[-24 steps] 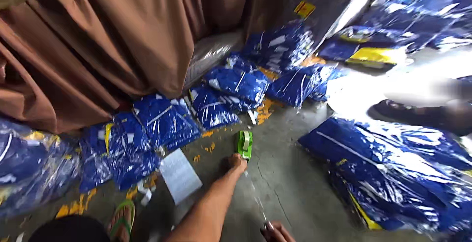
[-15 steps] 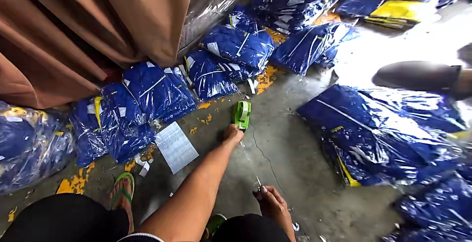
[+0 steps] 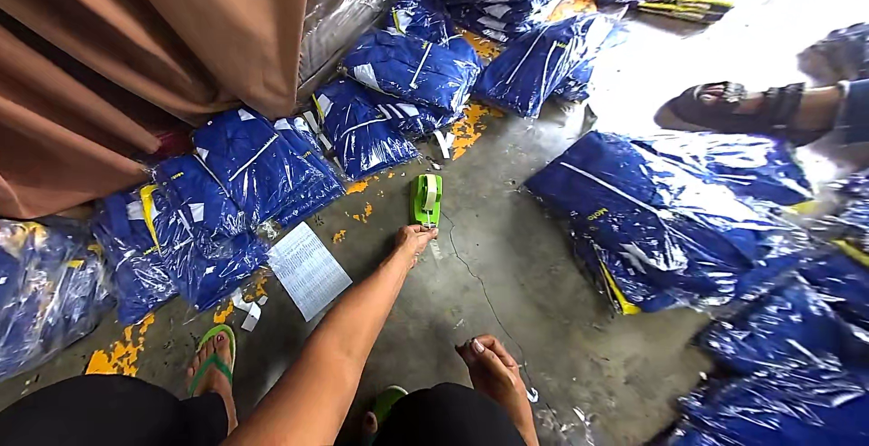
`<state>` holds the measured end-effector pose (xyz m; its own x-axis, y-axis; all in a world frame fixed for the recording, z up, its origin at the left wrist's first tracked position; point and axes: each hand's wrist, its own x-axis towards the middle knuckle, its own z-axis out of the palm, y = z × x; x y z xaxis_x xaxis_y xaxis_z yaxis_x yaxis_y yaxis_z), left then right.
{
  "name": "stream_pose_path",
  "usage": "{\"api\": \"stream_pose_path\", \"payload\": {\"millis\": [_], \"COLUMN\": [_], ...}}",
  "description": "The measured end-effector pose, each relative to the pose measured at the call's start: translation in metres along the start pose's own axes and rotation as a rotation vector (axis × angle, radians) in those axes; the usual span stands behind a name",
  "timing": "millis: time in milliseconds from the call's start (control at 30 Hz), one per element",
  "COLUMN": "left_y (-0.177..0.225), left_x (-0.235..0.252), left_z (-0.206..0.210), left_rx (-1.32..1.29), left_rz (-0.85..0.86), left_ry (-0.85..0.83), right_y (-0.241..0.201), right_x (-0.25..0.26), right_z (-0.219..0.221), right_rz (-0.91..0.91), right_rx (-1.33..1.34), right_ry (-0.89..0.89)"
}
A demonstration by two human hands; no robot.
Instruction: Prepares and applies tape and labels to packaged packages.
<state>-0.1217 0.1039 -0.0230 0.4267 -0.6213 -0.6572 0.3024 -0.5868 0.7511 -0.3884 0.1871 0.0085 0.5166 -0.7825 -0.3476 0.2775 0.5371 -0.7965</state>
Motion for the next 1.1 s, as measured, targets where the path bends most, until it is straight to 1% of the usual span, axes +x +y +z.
{"api": "stream_pose_path", "payload": {"millis": [100,267,467,567,633,700,767,833,900,967,1000,1033,1100], "left_y": [-0.004,0.002,0.009,0.006,-0.002,-0.001,0.003,0.001,-0.003,-0.009,-0.013,-0.018,-0.031], "left_x": [0.005,0.008,0.002,0.004,0.000,-0.017,-0.040,-0.058,-0.073,-0.083,-0.087,-0.090,-0.092], "left_z": [0.002,0.003,0.006,0.005,-0.001,-0.010,-0.025,-0.043,-0.065,-0.086,-0.096,-0.105,-0.119], "left_rx": [0.072,0.358,0.481,0.484,0.316,0.009,-0.265,-0.397,-0.489,-0.565,-0.563,-0.519,-0.303], "left_rz": [-0.020,0.013,-0.053,-0.004,0.004,-0.058,-0.105,-0.094,-0.048,0.034,0.090,0.158,0.345], "left_ry": [0.038,0.057,0.121,0.082,-0.013,-0.136,-0.257,-0.336,-0.393,-0.397,-0.382,-0.345,-0.211], "right_y": [0.002,0.005,0.008,0.009,0.007,-0.003,-0.018,-0.029,-0.037,-0.041,-0.042,-0.043,-0.043], "right_x": [0.003,0.007,0.007,0.007,0.007,0.015,0.029,0.046,0.063,0.074,0.078,0.082,0.090], "right_z": [-0.002,-0.004,-0.002,-0.003,-0.007,-0.005,0.003,0.018,0.039,0.063,0.075,0.086,0.110], "right_rz": [0.015,0.047,0.045,0.013,-0.015,-0.059,-0.106,-0.155,-0.161,-0.138,-0.131,-0.129,-0.102], "right_rx": [-0.015,-0.066,-0.041,0.001,0.125,0.285,0.338,0.343,0.371,0.393,0.392,0.387,0.361], "right_ry": [0.021,0.059,0.083,0.068,-0.024,-0.159,-0.264,-0.345,-0.439,-0.547,-0.607,-0.668,-0.761]}}
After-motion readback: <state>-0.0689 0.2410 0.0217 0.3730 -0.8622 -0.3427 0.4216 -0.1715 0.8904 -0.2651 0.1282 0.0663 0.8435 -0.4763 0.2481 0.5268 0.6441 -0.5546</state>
